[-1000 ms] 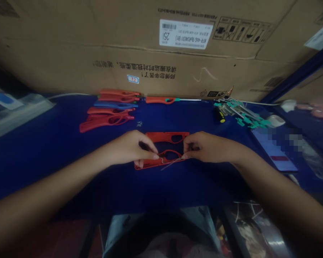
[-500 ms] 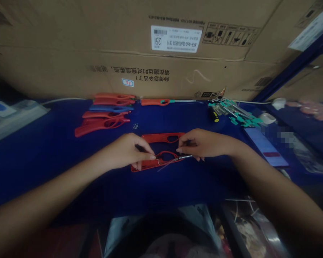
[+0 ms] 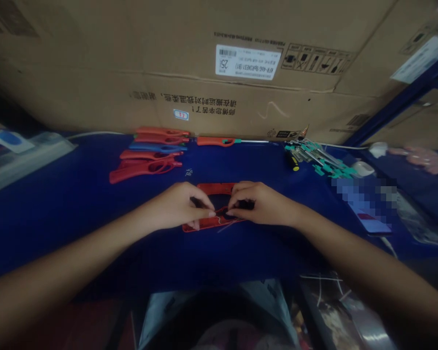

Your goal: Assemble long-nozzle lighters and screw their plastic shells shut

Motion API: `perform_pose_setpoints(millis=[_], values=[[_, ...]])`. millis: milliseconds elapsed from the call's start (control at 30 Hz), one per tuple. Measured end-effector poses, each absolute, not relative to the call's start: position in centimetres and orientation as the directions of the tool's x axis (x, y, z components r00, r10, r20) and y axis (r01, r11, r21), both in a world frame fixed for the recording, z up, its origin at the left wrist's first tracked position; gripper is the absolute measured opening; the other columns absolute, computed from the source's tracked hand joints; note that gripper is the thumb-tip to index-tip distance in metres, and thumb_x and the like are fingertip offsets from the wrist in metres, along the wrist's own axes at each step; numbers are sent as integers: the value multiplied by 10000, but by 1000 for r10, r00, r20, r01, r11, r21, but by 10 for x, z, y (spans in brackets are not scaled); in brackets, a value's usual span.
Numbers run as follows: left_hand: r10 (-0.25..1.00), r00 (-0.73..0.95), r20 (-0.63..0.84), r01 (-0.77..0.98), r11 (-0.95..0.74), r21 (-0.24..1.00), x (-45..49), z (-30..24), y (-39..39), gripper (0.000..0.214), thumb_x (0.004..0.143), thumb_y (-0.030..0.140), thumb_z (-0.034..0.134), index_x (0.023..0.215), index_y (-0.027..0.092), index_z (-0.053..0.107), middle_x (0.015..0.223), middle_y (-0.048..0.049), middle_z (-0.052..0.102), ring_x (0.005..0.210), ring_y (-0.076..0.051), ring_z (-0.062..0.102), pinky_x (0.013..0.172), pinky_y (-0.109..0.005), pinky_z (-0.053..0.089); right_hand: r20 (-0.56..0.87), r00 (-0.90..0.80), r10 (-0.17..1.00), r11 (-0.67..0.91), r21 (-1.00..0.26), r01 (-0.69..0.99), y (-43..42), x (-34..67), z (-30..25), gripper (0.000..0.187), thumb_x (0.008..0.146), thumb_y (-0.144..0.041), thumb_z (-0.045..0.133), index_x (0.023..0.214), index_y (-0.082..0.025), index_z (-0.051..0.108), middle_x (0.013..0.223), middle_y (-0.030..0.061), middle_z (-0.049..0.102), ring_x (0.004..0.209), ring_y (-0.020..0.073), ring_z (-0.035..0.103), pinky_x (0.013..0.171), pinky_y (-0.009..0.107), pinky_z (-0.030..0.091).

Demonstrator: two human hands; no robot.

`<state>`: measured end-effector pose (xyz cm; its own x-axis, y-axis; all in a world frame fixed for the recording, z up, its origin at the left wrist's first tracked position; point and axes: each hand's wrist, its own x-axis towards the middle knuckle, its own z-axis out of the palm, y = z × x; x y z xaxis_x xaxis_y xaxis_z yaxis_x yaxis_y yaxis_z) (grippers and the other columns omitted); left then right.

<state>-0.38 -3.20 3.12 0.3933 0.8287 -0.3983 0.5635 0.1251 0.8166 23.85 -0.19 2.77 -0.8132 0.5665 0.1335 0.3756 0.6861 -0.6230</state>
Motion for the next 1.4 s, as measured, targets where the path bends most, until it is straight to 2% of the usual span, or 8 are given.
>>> perform_pose_setpoints(millis=[200,367,533,700,833,1000,1233,1400], values=[[845,394,-361,573,81,815,-4,30,-33,212,798,332,733,931,171,773,556,-13,705,540,-182,715,520,-239,577,151,-792,592,641,-684,349,-3,235,22,39,870,-197,731,862,-166,753,792,8,645,726,111,578,689,242,437],[848,395,-353,583,65,810,-4,28,-33,246,804,381,736,927,171,770,557,-18,701,537,-182,713,515,-234,567,150,-790,595,648,-671,360,-6,233,21,59,891,-193,703,870,-169,754,823,23,670,751,123,603,720,257,455],[868,404,-290,596,-9,803,-3,27,-34,269,798,429,738,908,185,774,728,-42,743,550,-158,702,498,-221,533,186,-808,558,704,-621,343,-7,236,25,96,917,-200,661,913,-177,753,867,39,684,789,140,620,748,275,464],[874,396,-281,583,-3,812,-1,27,-36,325,736,461,805,895,181,765,742,-25,720,505,-126,648,460,-213,484,131,-874,468,723,-626,294,-6,246,42,107,914,-244,670,959,-172,735,873,32,661,747,118,604,709,252,457],[884,419,-207,609,-104,786,-1,25,-39,287,779,453,776,879,185,754,747,-13,712,486,-108,626,463,-210,450,49,-917,395,748,-597,291,-9,248,46,110,869,-249,728,960,-195,698,941,17,652,796,118,605,733,244,454],[891,451,-62,659,-285,696,0,25,-44,179,818,390,746,853,217,774,798,0,707,559,-94,609,553,-210,451,6,-915,403,739,-592,321,-10,246,44,48,912,-169,651,951,-193,665,929,8,634,769,105,596,713,231,441],[899,438,-2,665,-323,673,2,22,-46,245,801,447,757,853,208,765,765,-3,700,576,-109,567,570,-226,432,19,-908,419,736,-592,327,-9,247,44,100,900,-191,665,1000,-195,662,940,15,635,782,116,598,721,244,448],[896,438,71,683,-383,622,5,21,-47,197,799,395,774,826,201,756,756,-5,700,569,-107,548,571,-234,418,-4,-917,399,752,-571,330,-10,246,43,37,912,-180,646,942,-191,666,941,21,643,800,129,601,739,256,453]])
